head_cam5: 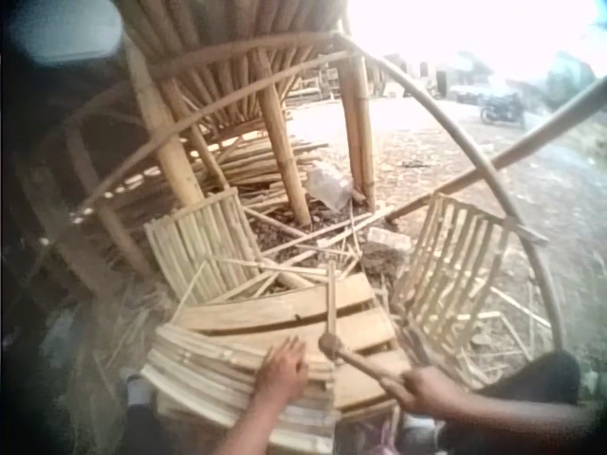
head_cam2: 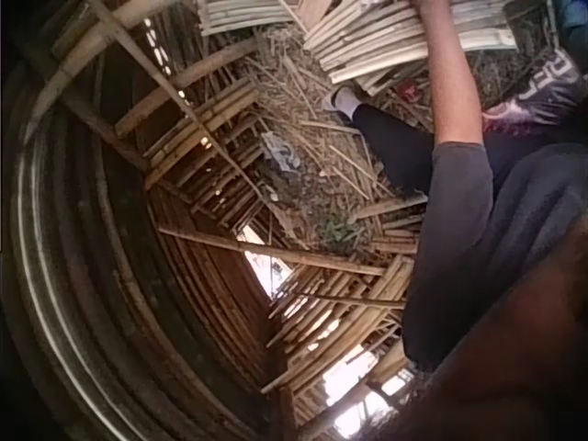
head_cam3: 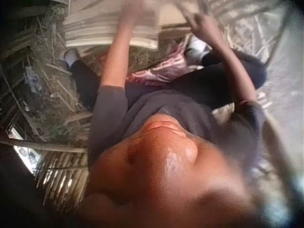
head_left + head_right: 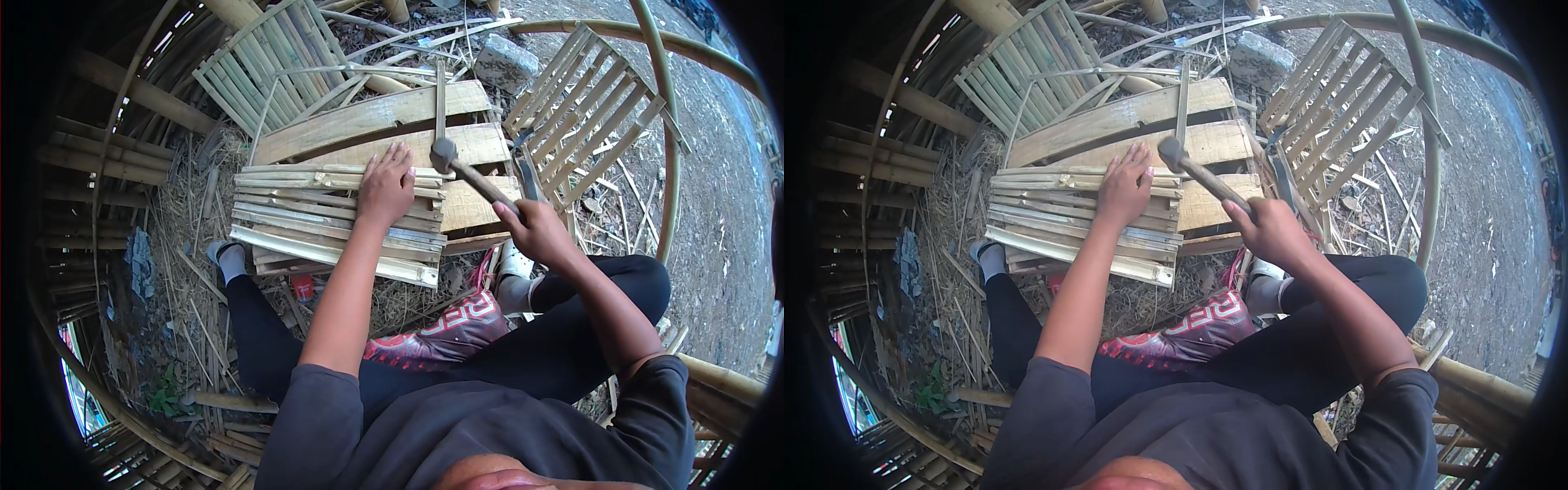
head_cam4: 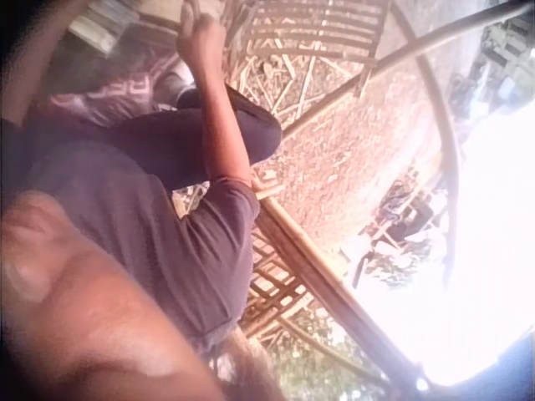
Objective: The person assembles a wooden structure by hammering nails into thin wooden slats placed across a wooden crate, then retrieves more nails and continues fastening the slats.
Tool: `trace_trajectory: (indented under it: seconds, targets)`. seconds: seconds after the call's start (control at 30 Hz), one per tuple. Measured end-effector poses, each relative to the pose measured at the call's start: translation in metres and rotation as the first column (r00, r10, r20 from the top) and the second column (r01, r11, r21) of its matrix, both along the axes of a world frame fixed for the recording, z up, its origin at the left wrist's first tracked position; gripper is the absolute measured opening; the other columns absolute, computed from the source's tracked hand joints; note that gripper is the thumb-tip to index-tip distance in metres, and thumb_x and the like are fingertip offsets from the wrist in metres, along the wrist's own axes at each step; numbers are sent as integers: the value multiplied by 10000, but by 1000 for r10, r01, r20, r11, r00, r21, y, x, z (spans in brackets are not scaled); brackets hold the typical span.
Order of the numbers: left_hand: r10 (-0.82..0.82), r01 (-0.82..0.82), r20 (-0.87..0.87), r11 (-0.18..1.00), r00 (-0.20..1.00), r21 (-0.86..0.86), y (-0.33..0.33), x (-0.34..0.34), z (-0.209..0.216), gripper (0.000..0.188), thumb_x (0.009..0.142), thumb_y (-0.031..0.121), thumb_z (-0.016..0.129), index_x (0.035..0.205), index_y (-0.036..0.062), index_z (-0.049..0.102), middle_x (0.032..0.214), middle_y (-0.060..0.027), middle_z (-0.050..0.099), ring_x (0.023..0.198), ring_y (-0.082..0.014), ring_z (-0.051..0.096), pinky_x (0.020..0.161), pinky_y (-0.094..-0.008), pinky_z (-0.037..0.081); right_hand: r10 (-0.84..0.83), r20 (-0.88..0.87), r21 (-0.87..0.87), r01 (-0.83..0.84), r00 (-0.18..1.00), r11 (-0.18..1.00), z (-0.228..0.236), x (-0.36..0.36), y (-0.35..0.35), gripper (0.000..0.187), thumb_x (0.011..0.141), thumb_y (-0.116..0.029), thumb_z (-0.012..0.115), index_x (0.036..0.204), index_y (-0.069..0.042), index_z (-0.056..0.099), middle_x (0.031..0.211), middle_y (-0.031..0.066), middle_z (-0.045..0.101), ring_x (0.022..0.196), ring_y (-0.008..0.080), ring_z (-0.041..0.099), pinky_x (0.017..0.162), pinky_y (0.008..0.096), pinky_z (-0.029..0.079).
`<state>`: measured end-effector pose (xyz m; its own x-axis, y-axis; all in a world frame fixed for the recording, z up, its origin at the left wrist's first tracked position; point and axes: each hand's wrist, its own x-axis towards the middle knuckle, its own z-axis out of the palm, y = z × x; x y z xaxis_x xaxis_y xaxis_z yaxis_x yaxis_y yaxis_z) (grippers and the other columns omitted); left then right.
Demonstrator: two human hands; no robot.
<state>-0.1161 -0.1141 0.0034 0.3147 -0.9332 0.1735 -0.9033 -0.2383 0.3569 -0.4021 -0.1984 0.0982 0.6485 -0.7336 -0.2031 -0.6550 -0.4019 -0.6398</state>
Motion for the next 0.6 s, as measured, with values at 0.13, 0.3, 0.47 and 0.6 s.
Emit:
trace_trajectory:
  seconds: [0.13,0.3,0.47,0.6]
  targets:
    - [-2,2,4,1000,1000,15,-1,-4,2,443,1044,266,449,1433,92,570,1555,-79,478,1482,-214,381,1239,-430,248,-47,133,27,44,990,999,20,5,-3,583,1016,-466,589,784,66,651,588,226,573,536,358,588,579,505,450]
    - [-6,6,-4,1000,1000,14,-2,-7,4,435,1042,261,457,1427,97,577,1554,-78,479,1483,-210,380,1237,-425,254,-52,-98,109,63,994,992,8,13,-8,669,1012,-545,542,803,77,672,645,241,626,610,378,634,644,497,491]
    - [23,-23,7,1000,1000,13,1,-5,1,423,1017,253,486,1394,106,611,1531,-69,511,1465,-202,409,1232,-418,268,-73,12,69,72,997,995,17,14,-4,637,1014,-521,558,795,67,663,620,208,617,587,350,630,607,474,483]
    - [25,-25,-4,1000,1000,-4,1,-4,-2,426,1011,251,490,1392,108,613,1531,-72,510,1465,-203,408,1232,-417,269,-47,107,29,44,993,999,42,14,-3,601,1017,-496,575,819,66,659,615,209,606,587,348,641,597,462,487]
